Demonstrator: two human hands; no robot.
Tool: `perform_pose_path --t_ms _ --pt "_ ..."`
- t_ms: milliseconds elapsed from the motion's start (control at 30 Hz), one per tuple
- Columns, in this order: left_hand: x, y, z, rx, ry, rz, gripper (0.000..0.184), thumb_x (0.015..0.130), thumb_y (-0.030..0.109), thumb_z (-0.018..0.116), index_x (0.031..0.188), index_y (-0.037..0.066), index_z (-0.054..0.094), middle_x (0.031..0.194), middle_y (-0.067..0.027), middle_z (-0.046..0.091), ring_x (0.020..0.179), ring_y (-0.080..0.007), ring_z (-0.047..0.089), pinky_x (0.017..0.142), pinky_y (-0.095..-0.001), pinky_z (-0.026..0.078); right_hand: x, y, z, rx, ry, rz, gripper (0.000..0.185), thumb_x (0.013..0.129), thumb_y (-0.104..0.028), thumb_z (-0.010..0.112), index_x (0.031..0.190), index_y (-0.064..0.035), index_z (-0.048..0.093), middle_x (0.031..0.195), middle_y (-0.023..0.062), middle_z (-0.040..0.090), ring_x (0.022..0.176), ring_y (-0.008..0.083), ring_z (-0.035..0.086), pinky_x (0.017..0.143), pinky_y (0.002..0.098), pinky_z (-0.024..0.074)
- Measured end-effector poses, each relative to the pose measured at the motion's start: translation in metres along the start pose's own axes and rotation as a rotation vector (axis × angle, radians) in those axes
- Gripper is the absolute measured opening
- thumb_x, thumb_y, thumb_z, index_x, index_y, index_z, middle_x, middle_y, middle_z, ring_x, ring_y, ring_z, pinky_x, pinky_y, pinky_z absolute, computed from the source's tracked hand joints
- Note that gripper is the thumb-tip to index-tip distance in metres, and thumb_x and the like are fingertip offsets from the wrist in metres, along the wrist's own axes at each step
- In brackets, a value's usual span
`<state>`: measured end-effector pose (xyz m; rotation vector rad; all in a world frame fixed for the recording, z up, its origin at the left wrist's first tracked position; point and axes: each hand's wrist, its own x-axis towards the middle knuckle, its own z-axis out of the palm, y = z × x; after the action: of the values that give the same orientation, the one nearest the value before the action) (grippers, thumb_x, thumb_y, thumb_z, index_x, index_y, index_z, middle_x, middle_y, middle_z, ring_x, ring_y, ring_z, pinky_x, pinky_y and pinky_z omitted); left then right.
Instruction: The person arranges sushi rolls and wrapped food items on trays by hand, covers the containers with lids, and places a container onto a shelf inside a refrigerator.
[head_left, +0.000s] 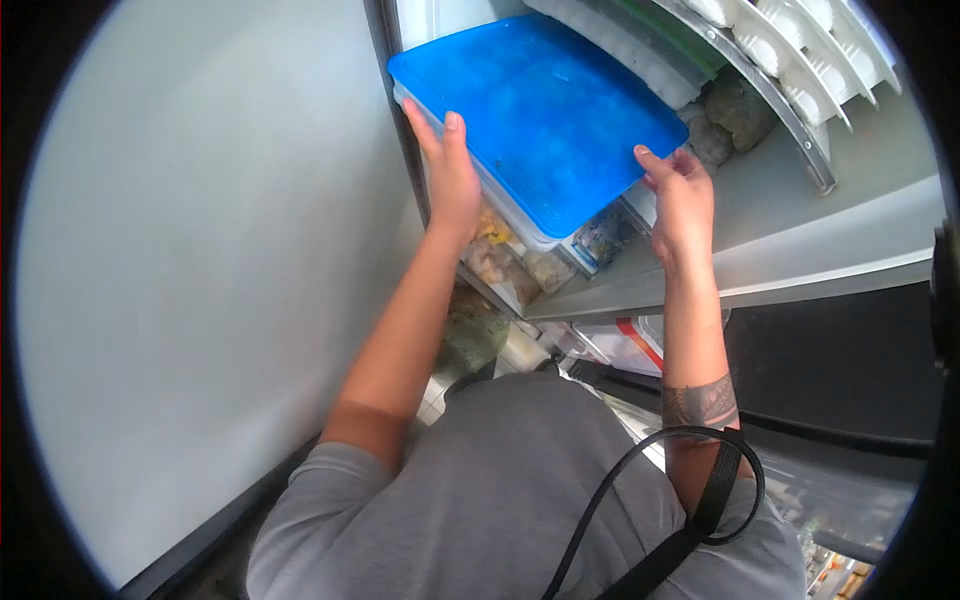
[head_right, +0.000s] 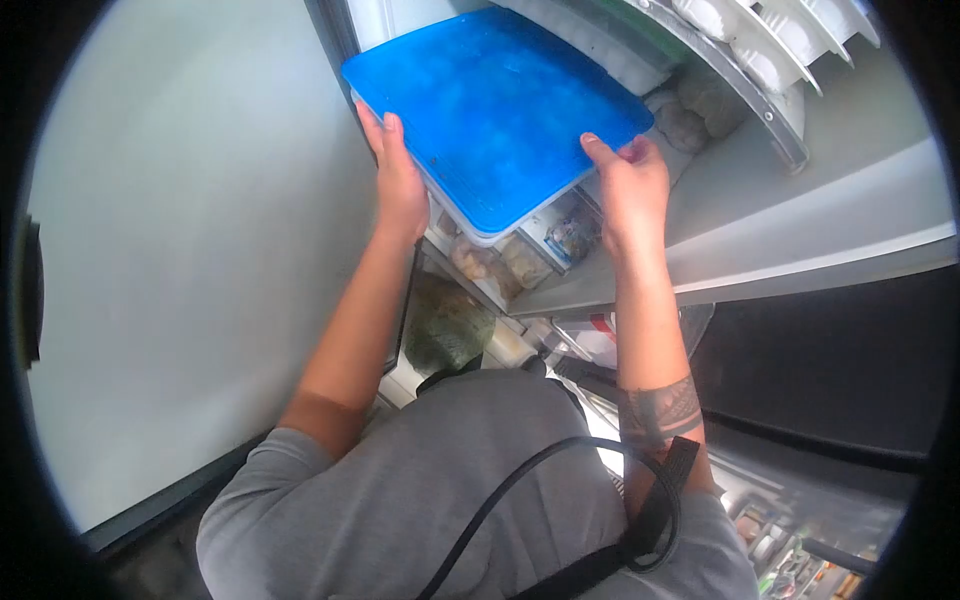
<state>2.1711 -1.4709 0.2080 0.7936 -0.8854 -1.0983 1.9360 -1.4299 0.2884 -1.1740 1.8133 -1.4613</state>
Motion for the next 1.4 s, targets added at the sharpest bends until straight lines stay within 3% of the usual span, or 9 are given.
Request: perform_pose_path --t_ms 67,267,400,667,833,867,900,1200,1400 --pt "0.000 -0.002 0.005 0.024 0.054 0.066 0.087 0.114 0.050 0.041 0.169 0.008 -0.012 0.177 -0.0209 0.000 0.162 -0.0356 0.015 0.131 -0.0446 0.017 -0.006 -0.006 -0.004 0.191 -0.092 0.098 0.044 0.091 -0.017 0.082 0.119 0.0089 0.061 0.104 0.0103 0.066 0.093 0.0201 0.065 0.087 0.0345 0.0545" --pt "-0.004 0.002 0.016 0.107 0.153 0.116 0.081 0.114 0.049 0.039 0.170 0.005 0.002 0.177 -0.0177 0.008 0.162 -0.0299 0.014 0.131 -0.0408 0.013 -0.060 -0.051 -0.019 0.431 -0.326 0.338 0.029 0.095 -0.010 0.075 0.110 0.0113 0.062 0.101 0.0142 0.066 0.090 0.0214 0.066 0.082 0.0338 0.0591" --pt "-0.004 0.002 0.018 0.078 0.157 0.116 0.082 0.114 0.051 0.038 0.170 0.002 0.003 0.177 -0.0192 0.007 0.162 -0.0308 0.013 0.131 -0.0410 0.012 -0.055 -0.056 -0.023 0.569 -0.379 0.383 0.029 0.096 -0.009 0.073 0.111 0.0128 0.060 0.102 0.0160 0.064 0.093 0.0242 0.066 0.087 0.0372 0.0602" --pt "0.000 -0.012 0.018 0.190 0.169 0.183 0.084 0.114 0.054 0.035 0.169 -0.001 0.002 0.177 -0.0219 0.006 0.163 -0.0324 0.012 0.131 -0.0417 0.012 -0.035 -0.047 -0.024 0.791 -0.342 0.575 0.016 0.095 -0.004 0.069 0.105 0.0044 0.058 0.102 0.0183 0.064 0.101 0.0291 0.066 0.094 0.0434 0.0610" --pt "0.004 -0.024 0.011 0.238 0.113 0.249 0.084 0.114 0.053 0.035 0.169 -0.001 -0.001 0.176 -0.0225 0.006 0.162 -0.0331 0.013 0.131 -0.0416 0.013 -0.008 -0.094 -0.017 1.015 -0.684 0.349 0.023 0.102 -0.007 0.061 0.118 0.0092 0.058 0.114 0.0245 0.067 0.107 0.0343 0.069 0.096 0.0471 0.0626" --pt "0.005 -0.026 0.010 0.243 0.103 0.243 0.084 0.114 0.053 0.035 0.169 -0.001 -0.001 0.176 -0.0225 0.006 0.162 -0.0331 0.013 0.131 -0.0416 0.013 -0.008 -0.109 -0.011 1.074 -0.642 0.362 0.026 0.104 -0.008 0.058 0.121 0.0122 0.056 0.116 0.0247 0.066 0.106 0.0351 0.069 0.097 0.0493 0.0620" --pt "0.008 -0.027 0.009 0.227 0.107 0.230 0.084 0.114 0.052 0.035 0.169 -0.001 0.000 0.176 -0.0224 0.007 0.162 -0.0330 0.014 0.131 -0.0411 0.013 0.003 -0.104 -0.013 1.092 -0.699 0.345 0.030 0.106 -0.009 0.055 0.124 0.0148 0.052 0.121 0.0322 0.065 0.114 0.0402 0.068 0.101 0.0519 0.0601" --pt "0.010 -0.026 0.010 0.243 0.135 0.188 0.086 0.113 0.054 0.038 0.169 0.001 -0.001 0.176 -0.0223 0.007 0.162 -0.0326 0.014 0.130 -0.0408 0.014 0.005 -0.100 -0.026 1.036 -0.703 0.442 0.036 0.107 -0.016 0.056 0.128 0.0126 0.049 0.123 0.0282 0.067 0.113 0.0370 0.069 0.096 0.0499 0.0601" --pt "0.008 -0.022 0.011 0.258 0.141 0.192 0.087 0.113 0.055 0.037 0.169 0.000 0.000 0.176 -0.0223 0.007 0.162 -0.0326 0.014 0.131 -0.0411 0.014 0.007 -0.094 -0.031 1.014 -0.756 0.482 0.041 0.105 -0.019 0.057 0.125 0.0156 0.049 0.115 0.0311 0.064 0.101 0.0382 0.069 0.090 0.0501 0.0627"
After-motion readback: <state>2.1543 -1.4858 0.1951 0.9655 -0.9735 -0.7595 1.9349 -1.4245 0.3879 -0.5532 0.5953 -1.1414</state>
